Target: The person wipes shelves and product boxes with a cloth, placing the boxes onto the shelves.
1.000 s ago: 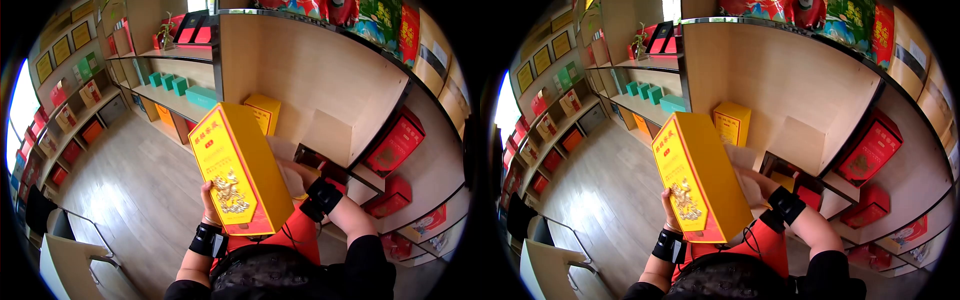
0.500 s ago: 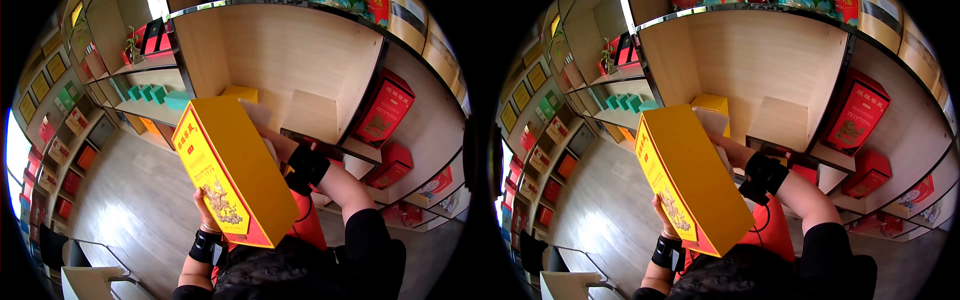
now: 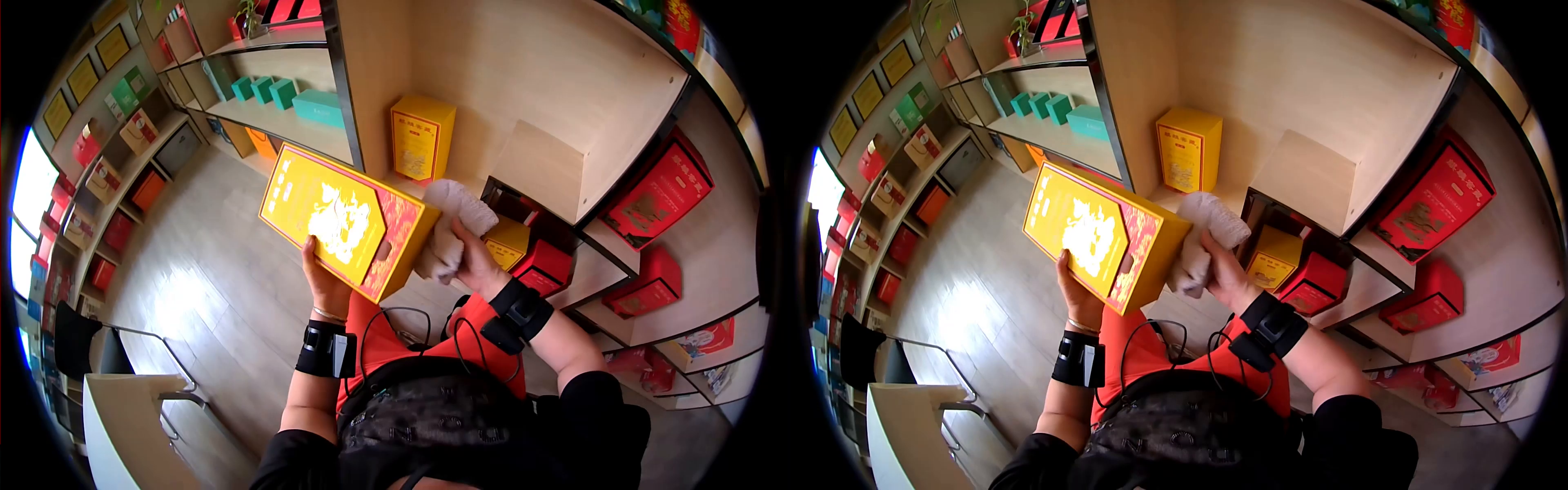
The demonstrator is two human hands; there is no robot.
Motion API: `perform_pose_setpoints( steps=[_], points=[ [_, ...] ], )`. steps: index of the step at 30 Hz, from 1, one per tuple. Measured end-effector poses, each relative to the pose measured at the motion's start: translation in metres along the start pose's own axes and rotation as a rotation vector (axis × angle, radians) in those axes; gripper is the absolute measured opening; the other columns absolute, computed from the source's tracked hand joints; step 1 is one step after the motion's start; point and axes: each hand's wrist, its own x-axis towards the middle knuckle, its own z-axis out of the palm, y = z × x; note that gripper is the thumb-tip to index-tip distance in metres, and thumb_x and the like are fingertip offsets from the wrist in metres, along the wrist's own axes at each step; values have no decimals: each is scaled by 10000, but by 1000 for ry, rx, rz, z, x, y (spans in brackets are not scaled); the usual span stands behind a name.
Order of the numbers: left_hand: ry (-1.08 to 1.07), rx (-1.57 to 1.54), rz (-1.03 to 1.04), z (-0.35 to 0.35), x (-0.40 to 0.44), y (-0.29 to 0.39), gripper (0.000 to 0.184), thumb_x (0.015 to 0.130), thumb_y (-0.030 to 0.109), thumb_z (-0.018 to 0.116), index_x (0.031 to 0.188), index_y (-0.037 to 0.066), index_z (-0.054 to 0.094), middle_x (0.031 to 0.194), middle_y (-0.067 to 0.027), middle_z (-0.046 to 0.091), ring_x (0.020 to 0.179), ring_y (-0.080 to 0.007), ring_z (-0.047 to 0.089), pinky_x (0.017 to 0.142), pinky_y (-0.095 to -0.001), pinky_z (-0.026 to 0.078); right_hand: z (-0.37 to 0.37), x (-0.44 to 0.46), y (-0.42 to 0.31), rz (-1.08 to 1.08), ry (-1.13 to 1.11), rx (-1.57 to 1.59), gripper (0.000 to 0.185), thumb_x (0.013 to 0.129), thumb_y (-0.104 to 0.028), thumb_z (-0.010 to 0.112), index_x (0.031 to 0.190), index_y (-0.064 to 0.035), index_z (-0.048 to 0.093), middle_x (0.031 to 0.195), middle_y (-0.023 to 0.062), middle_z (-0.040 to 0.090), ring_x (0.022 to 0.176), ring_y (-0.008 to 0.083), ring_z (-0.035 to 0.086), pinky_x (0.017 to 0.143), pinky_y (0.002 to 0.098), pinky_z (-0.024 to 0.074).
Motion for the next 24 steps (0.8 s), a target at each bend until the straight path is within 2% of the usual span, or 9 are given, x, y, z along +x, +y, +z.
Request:
perform_pose_setpoints(
  steps=[3, 5, 7, 9, 10, 13, 16, 22, 24],
  points=[
    [53, -14, 42, -10, -1, -2, 620, 896, 399, 586, 1371, 38, 415, 1351, -137, 532, 1214, -291, 544, 1040, -434, 433, 25, 11, 26, -250, 257, -166, 422, 957, -352, 601, 1240, -48, 526, 1130, 54, 621, 1033, 161, 593, 884, 330, 493],
    [25, -36, 49, -13, -1, 0, 615, 899, 393, 586, 1372, 41, 414, 1350, -129, 534, 1218, -285, 541, 1044, -430, 430, 22, 16, 33, -242, 233, -446, 454, 962, -266, 600, 1316, -19, 461, 1263, 70, 570, 1132, 177, 552, 959, 311, 444],
    [27, -63, 52, -14, -3, 4, 607, 898, 388, 590, 1367, 43, 418, 1337, -120, 542, 1209, -278, 546, 1039, -431, 434, 28, 21, 45, -375, 204, -564, 366, 958, -246, 587, 1215, 12, 551, 1150, 127, 639, 1055, 210, 608, 894, 335, 474],
    [116, 10, 120, -26, 6, 5, 603, 896, 390, 594, 1358, 42, 426, 1324, -109, 549, 1200, -265, 549, 1030, -426, 441, 39, 6, 40, -241, 172, -997, 299, 945, -220, 573, 1079, 44, 615, 995, 190, 680, 950, 257, 657, 812, 372, 498],
    [158, 45, 155, -31, 10, 6, 601, 894, 392, 596, 1353, 41, 430, 1318, -103, 553, 1195, -259, 551, 1025, -423, 445, 36, 9, 50, -252, 143, -1007, 286, 930, -213, 572, 1002, 58, 631, 889, 233, 676, 873, 299, 676, 754, 399, 505],
    [217, 172, 243, -55, 21, 10, 572, 888, 287, 614, 1372, 92, 380, 1278, -75, 533, 1173, -233, 546, 987, -399, 466, 41, 6, 60, -104, 24, -708, 298, 942, -177, 577, 1147, 38, 597, 1061, 122, 666, 990, 195, 633, 849, 342, 497],
    [231, 263, 256, -62, 20, 18, 554, 882, 238, 610, 1365, 114, 369, 1269, -72, 518, 1163, -228, 545, 965, -399, 477, 50, -10, 37, 21, -77, -381, 331, 951, -154, 579, 1234, 14, 555, 1175, 77, 619, 1072, 157, 588, 938, 302, 468],
    [251, 352, 98, -61, -3, 41, 556, 865, 217, 610, 1358, 99, 381, 1226, -67, 558, 1140, -223, 562, 918, -389, 505, 56, -20, -7, -577, -96, -1163, 353, 950, -179, 577, 1260, -13, 544, 1135, 121, 647, 1013, 180, 638, 884, 324, 508],
    [274, 471, 51, -58, -19, 47, 560, 864, 206, 607, 1362, 93, 378, 1211, -77, 575, 1117, -228, 584, 898, -374, 520, 72, -18, 7, -646, -257, -1483, 388, 878, -129, 607, 1264, -106, 577, 1273, 154, 571, 1130, 293, 587, 914, 374, 504]
  ],
)
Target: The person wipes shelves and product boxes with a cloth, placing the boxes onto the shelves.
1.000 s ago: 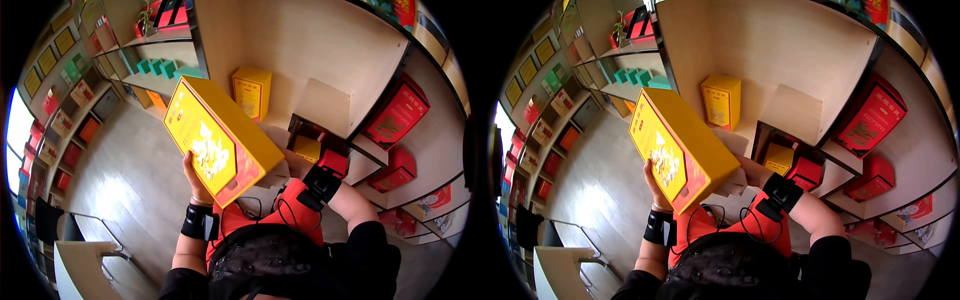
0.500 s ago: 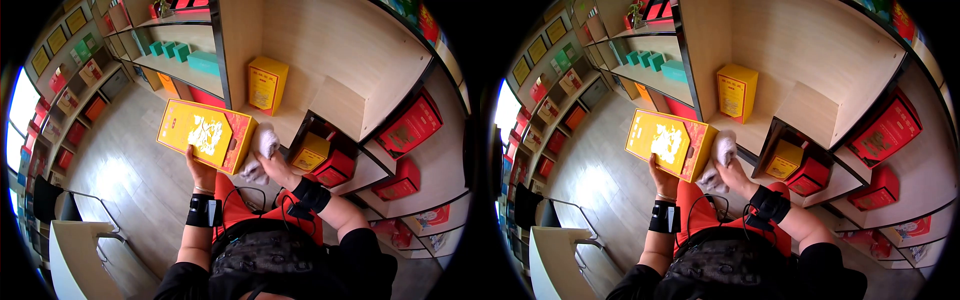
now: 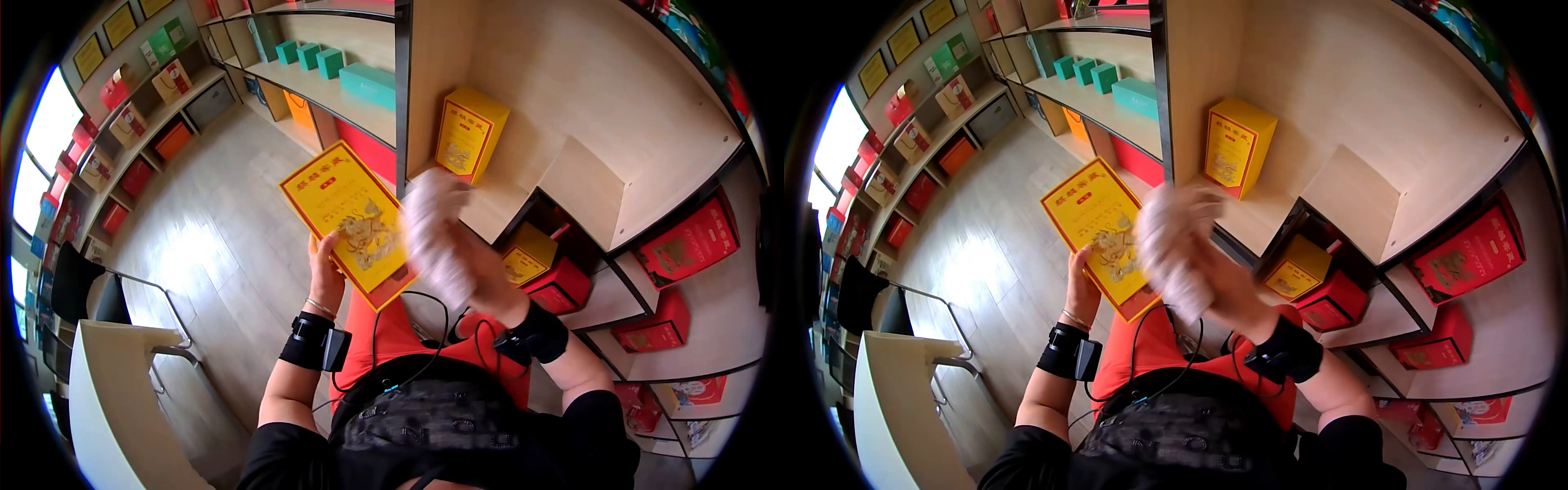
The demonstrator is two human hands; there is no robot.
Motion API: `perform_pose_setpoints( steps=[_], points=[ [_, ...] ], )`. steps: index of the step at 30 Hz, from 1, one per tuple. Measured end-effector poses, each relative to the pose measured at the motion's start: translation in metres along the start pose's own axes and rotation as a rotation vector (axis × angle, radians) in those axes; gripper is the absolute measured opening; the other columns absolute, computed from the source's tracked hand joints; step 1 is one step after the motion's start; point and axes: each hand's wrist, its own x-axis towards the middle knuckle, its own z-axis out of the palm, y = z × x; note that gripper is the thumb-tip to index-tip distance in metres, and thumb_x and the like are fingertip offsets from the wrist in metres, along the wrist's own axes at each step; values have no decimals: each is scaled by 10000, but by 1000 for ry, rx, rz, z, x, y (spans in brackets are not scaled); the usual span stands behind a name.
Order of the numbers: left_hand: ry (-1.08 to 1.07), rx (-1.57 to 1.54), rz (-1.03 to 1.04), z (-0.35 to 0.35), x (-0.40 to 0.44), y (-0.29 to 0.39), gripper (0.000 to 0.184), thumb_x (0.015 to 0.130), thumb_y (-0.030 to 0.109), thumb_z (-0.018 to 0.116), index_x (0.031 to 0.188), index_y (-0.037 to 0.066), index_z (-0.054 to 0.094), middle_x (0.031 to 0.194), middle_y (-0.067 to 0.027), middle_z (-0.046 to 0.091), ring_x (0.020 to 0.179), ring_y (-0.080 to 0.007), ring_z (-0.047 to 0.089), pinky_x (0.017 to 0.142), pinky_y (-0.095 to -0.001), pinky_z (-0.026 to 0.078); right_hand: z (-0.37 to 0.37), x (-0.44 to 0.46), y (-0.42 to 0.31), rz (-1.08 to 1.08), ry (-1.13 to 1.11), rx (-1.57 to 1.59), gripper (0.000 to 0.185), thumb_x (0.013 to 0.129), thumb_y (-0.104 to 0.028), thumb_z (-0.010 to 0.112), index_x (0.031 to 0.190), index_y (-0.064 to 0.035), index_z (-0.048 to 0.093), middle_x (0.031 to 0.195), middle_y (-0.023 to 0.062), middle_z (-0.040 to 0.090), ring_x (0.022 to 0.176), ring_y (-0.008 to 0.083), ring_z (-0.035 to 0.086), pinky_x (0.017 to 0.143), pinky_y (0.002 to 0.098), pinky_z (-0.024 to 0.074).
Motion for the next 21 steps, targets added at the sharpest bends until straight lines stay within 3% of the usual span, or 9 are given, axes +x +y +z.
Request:
perform_pose_setpoints(
  steps=[3, 4, 5, 8, 9, 11, 14, 18, 21],
  points=[
    [-107, -78, -55, -7, -10, -1, 610, 858, 121, 598, 1406, 58, 338, 1217, -163, 586, 1043, -263, 635, 870, -364, 538, 53, -9, 11, -486, -240, -527, 462, 866, -151, 551, 1296, -312, 590, 1420, 163, 432, 1332, 392, 388, 1070, 543, 359],
    [-82, -31, -57, -18, -12, -7, 636, 856, 96, 594, 1425, 54, 315, 1220, -169, 584, 1053, -264, 631, 875, -366, 537, 63, -14, 7, -428, -345, -491, 442, 920, -208, 462, 1300, -406, 574, 1439, 158, 400, 1385, 419, 278, 1099, 653, 228],
    [-57, 17, -58, -29, -13, -14, 663, 853, 72, 590, 1444, 49, 291, 1223, -176, 581, 1064, -264, 626, 880, -368, 537, 72, -15, 19, -469, -341, -548, 428, 934, -261, 426, 1302, -433, 563, 1470, 131, 362, 1399, 420, 242, 1076, 683, 242],
    [-52, 57, -66, -38, -23, -20, 762, 833, 60, 625, 1485, 67, 230, 1223, -174, 574, 1045, -261, 629, 872, -365, 544, 89, 8, 58, -336, -198, -580, 388, 914, -327, 479, 1271, -436, 586, 1482, 105, 349, 1392, 426, 259, 1037, 680, 297],
    [-62, 60, -84, -32, -32, -13, 784, 824, 60, 639, 1489, 71, 224, 1219, -173, 575, 1036, -260, 632, 867, -367, 547, 74, 26, 42, -233, -208, -589, 441, 886, -230, 542, 1287, -409, 580, 1470, 160, 337, 1361, 452, 296, 1029, 663, 343],
    [-113, 90, -108, -19, -41, -6, 834, 789, 44, 674, 1490, 68, 223, 1196, -162, 582, 1008, -256, 639, 865, -378, 550, 74, 48, 65, -232, 26, -161, 545, 796, -163, 656, 1309, -328, 577, 1454, 228, 316, 1324, 474, 340, 1026, 578, 409],
    [-101, 169, -103, -5, -45, -2, 868, 773, 57, 703, 1492, 53, 218, 1242, -152, 555, 1061, -245, 612, 888, -371, 533, 74, 53, 51, -138, 100, -270, 638, 703, -121, 735, 1306, -263, 586, 1432, 268, 314, 1300, 498, 354, 1011, 508, 449],
    [-124, 293, 8, -20, -35, -17, 894, 759, 77, 726, 1497, 44, 221, 1306, -137, 513, 1160, -236, 549, 948, -366, 490, 84, 17, 27, -376, -22, -592, 464, 827, -173, 566, 1255, -337, 635, 1444, 140, 396, 1347, 461, 322, 1103, 580, 309],
    [-169, 340, 35, -19, -36, -25, 945, 716, 65, 750, 1500, 34, 222, 1322, -132, 502, 1210, -237, 512, 987, -368, 460, 75, 24, 31, -445, 29, -589, 433, 817, -235, 600, 1235, -338, 647, 1436, 137, 409, 1361, 420, 316, 1085, 603, 298]
  ],
)
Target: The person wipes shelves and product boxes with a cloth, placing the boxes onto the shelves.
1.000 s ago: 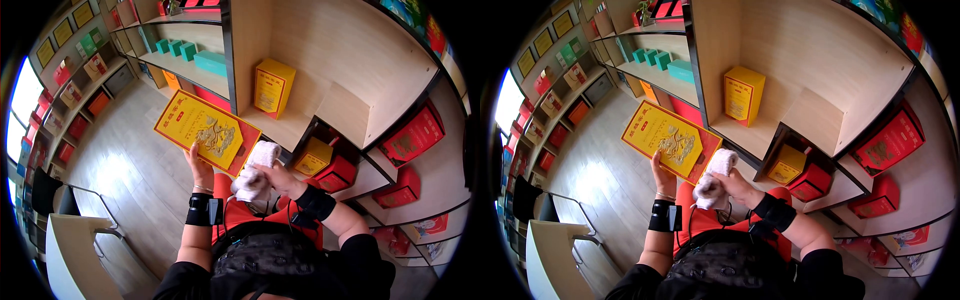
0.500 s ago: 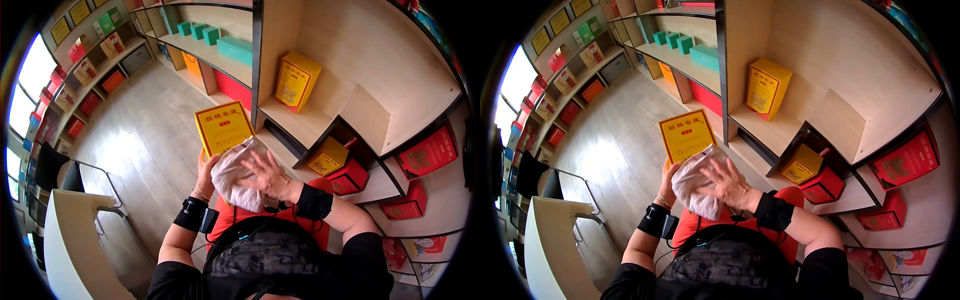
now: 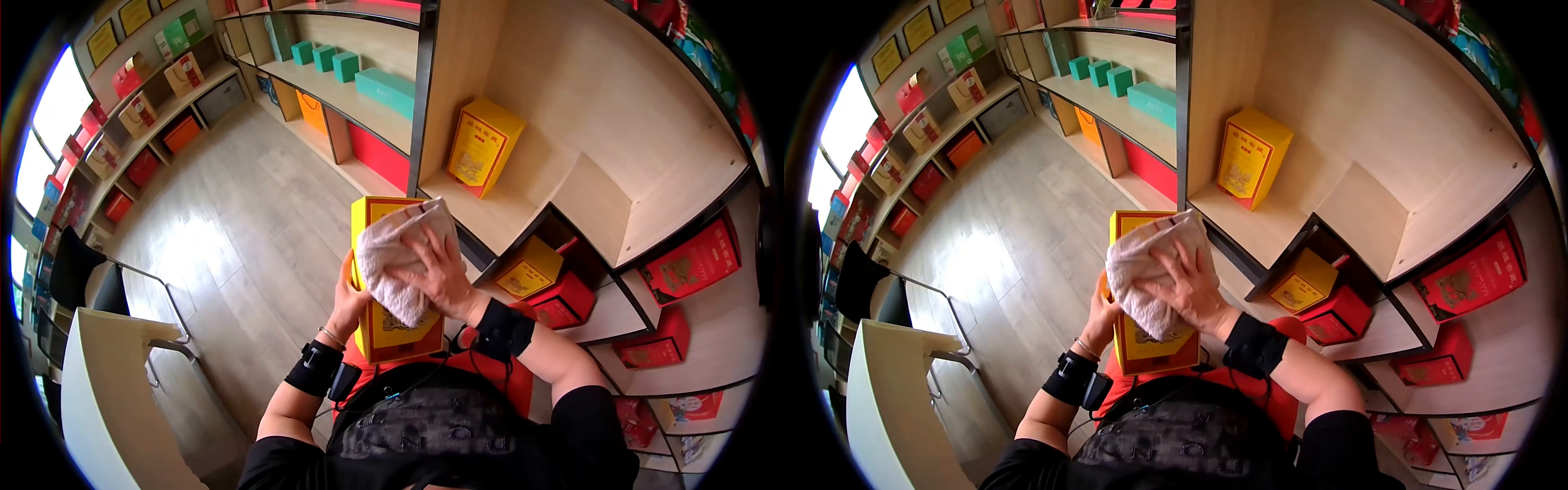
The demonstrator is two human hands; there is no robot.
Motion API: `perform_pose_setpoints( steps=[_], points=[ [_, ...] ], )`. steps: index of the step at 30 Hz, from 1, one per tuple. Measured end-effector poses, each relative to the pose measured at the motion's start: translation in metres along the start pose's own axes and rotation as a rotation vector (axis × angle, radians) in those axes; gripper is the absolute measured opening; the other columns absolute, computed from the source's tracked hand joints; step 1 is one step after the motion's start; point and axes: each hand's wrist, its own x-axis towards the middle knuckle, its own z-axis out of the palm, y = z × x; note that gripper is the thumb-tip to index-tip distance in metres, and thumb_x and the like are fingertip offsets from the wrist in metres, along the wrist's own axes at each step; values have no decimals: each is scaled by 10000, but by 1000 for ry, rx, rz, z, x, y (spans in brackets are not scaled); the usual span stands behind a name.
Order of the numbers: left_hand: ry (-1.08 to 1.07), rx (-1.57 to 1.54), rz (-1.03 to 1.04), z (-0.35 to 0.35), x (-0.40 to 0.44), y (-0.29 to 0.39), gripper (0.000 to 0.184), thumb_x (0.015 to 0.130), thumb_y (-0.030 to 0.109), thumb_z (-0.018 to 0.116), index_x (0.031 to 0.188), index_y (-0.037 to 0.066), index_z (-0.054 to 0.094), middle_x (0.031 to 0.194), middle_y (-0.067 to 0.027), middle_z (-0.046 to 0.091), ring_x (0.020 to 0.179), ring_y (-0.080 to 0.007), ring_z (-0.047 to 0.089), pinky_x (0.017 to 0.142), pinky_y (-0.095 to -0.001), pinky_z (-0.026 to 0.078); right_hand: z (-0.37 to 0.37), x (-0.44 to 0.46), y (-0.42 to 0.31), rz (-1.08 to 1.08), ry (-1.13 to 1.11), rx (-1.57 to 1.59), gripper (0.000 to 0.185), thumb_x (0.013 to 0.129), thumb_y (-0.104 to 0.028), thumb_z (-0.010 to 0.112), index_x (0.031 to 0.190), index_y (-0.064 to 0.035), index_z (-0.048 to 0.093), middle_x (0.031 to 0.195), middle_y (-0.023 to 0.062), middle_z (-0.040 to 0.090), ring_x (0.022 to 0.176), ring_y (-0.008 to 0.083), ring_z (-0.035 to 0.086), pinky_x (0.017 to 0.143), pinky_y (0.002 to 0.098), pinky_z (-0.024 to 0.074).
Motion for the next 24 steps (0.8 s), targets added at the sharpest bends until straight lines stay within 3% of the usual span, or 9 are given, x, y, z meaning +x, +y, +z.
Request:
perform_pose_setpoints(
  steps=[4, 6, 7, 10, 14, 17, 19, 21, 24],
  points=[
    [-75, 98, -5, 27, -12, 23, 1054, 643, 48, 794, 1501, 9, 182, 1294, -174, 516, 1146, -265, 564, 974, -379, 483, -25, 44, 37, 187, 190, -13, 509, 760, -174, 659, 1255, -287, 623, 1380, 104, 470, 1314, 398, 377, 1039, 527, 358],
    [-109, 149, 2, 35, -18, 27, 1023, 662, 116, 786, 1502, 19, 211, 1371, -143, 466, 1252, -248, 479, 1039, -378, 419, -27, 57, 62, 421, 177, 369, 404, 828, -204, 620, 1231, -222, 623, 1285, 123, 575, 1185, 368, 531, 970, 444, 443],
    [-90, 360, 129, 28, -11, 15, 1069, 634, 53, 805, 1489, -25, 168, 1315, -188, 495, 1174, -298, 553, 978, -395, 483, -26, 61, 70, 454, 70, 477, 374, 848, -229, 606, 1220, -198, 618, 1212, 132, 617, 1096, 357, 583, 919, 425, 474],
    [-70, 56, -45, 36, -17, 16, 1059, 627, 62, 807, 1483, -17, 189, 1324, -200, 483, 1185, -309, 546, 981, -394, 480, -24, 50, 98, 598, -206, 699, 393, 840, -302, 610, 1205, -159, 603, 1042, 168, 682, 961, 360, 650, 816, 429, 518],
    [-151, 38, -57, 42, -6, 31, 1005, 617, 39, 741, 1475, -4, 220, 1301, -188, 493, 1178, -289, 542, 977, -386, 480, -39, 36, 116, 734, -189, 423, 354, 767, -191, 635, 1110, -109, 619, 1001, 224, 662, 958, 405, 631, 796, 450, 511],
    [-145, 45, -27, 38, -4, 26, 994, 615, 99, 715, 1482, 19, 236, 1278, -144, 505, 1141, -256, 553, 959, -361, 479, -68, -4, 132, 663, 123, 430, 294, 771, -80, 596, 1059, -19, 600, 931, 244, 649, 902, 412, 628, 786, 423, 499],
    [-118, 8, -42, 37, -12, 26, 974, 627, 66, 690, 1489, 38, 237, 1278, -135, 523, 1135, -263, 568, 957, -361, 486, -128, -21, 125, 831, 312, 236, 432, 723, 18, 575, 1150, -45, 590, 958, 228, 665, 916, 414, 637, 781, 420, 523],
    [-95, -66, -58, 35, -17, 29, 954, 645, 34, 655, 1497, 54, 227, 1254, -141, 556, 1098, -270, 597, 940, -366, 502, -165, -36, 131, 647, 652, 57, 574, 705, 61, 645, 1262, -46, 556, 1042, 196, 669, 916, 361, 670, 804, 388, 540],
    [-19, -89, -65, 29, -13, 31, 913, 685, 58, 632, 1500, 67, 220, 1236, -150, 564, 1079, -265, 602, 911, -360, 507, -200, -63, 131, 796, 158, -442, 647, 692, -6, 727, 1305, -119, 553, 1377, 194, 479, 1207, 412, 503, 986, 441, 458]
  ],
)
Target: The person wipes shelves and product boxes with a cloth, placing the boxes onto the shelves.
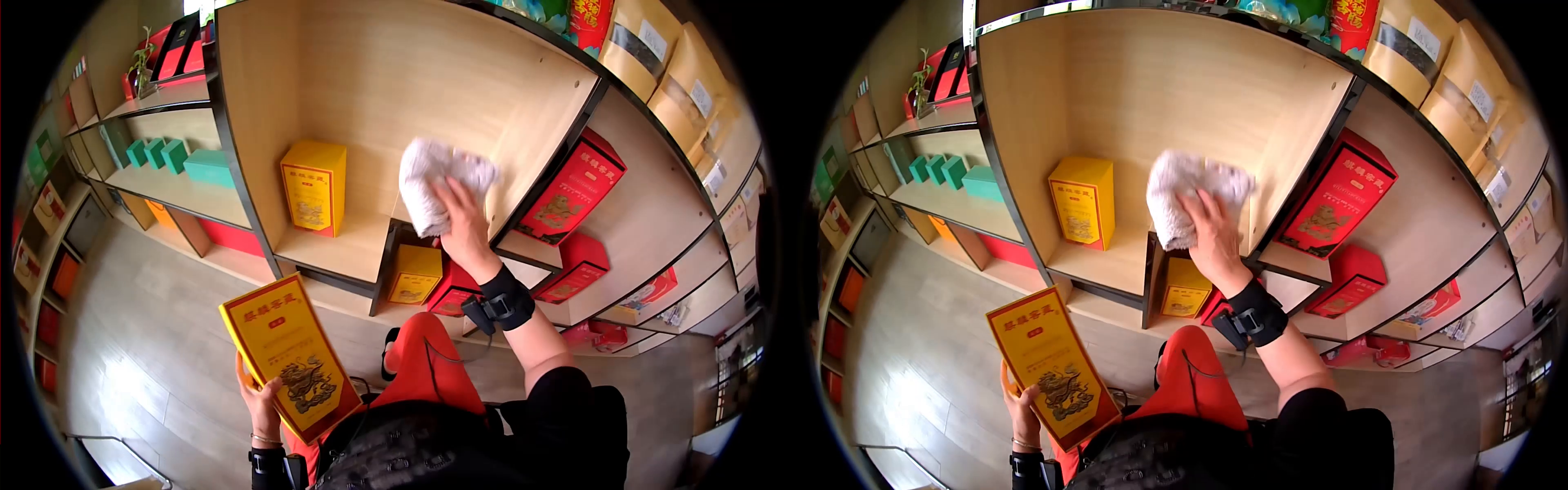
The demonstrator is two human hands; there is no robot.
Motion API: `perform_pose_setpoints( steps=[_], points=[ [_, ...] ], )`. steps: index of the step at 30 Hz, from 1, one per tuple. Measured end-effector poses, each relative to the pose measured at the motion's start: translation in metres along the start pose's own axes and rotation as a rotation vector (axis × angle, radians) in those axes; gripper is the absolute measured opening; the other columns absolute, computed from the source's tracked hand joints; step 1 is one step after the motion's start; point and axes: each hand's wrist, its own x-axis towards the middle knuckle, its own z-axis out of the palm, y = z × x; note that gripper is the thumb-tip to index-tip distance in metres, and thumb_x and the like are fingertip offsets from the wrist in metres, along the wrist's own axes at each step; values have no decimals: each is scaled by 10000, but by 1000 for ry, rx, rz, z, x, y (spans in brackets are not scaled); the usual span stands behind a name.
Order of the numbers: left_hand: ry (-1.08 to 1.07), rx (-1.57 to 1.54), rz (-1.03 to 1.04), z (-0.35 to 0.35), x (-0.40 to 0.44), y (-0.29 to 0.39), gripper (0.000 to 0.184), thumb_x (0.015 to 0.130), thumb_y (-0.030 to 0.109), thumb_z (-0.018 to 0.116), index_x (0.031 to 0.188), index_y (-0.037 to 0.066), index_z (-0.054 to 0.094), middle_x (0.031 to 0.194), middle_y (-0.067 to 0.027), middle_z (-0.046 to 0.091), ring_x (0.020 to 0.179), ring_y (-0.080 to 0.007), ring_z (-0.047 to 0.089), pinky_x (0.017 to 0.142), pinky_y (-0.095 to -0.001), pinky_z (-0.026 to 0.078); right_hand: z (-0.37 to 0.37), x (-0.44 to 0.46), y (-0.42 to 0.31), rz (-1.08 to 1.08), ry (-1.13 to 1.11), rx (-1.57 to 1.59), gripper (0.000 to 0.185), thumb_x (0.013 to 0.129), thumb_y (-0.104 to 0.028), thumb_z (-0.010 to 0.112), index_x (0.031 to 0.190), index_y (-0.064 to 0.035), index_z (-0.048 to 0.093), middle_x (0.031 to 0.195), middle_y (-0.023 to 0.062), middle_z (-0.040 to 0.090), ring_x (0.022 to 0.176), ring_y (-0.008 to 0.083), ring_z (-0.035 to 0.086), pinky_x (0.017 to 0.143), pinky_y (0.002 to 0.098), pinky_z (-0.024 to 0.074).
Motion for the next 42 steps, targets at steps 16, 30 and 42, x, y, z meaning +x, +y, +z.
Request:
perform_pose_setpoints(
  steps=[16, 30, 42],
  points=[
    [135, 38, -5, -3, 6, -4, 1066, 638, 247, 775, 1508, 60, 189, 1255, -162, 536, 1113, -270, 569, 937, -384, 471, 136, 137, 152, 534, -745, -349, 684, 872, -569, 471, 1378, -111, 511, 1498, 243, 338, 1400, 418, 292, 1142, 544, 214],
    [118, 178, -16, -10, 1, 0, 877, 763, 76, 678, 1509, 53, 217, 1451, -176, 381, 1274, -297, 441, 1039, -404, 409, 144, 91, 82, 150, -781, -167, 483, 855, -450, 547, 1318, -313, 553, 1525, 148, 279, 1317, 517, 312, 1054, 671, 238],
    [105, 91, -24, -29, -9, 4, 827, 835, 88, 646, 1523, 90, 189, 1469, -177, 353, 1248, -305, 463, 1005, -415, 448, 9, 14, 14, 142, -464, 149, 362, 768, -16, 632, 1126, -43, 585, 1086, 166, 638, 1000, 356, 631, 849, 401, 520]
  ],
)
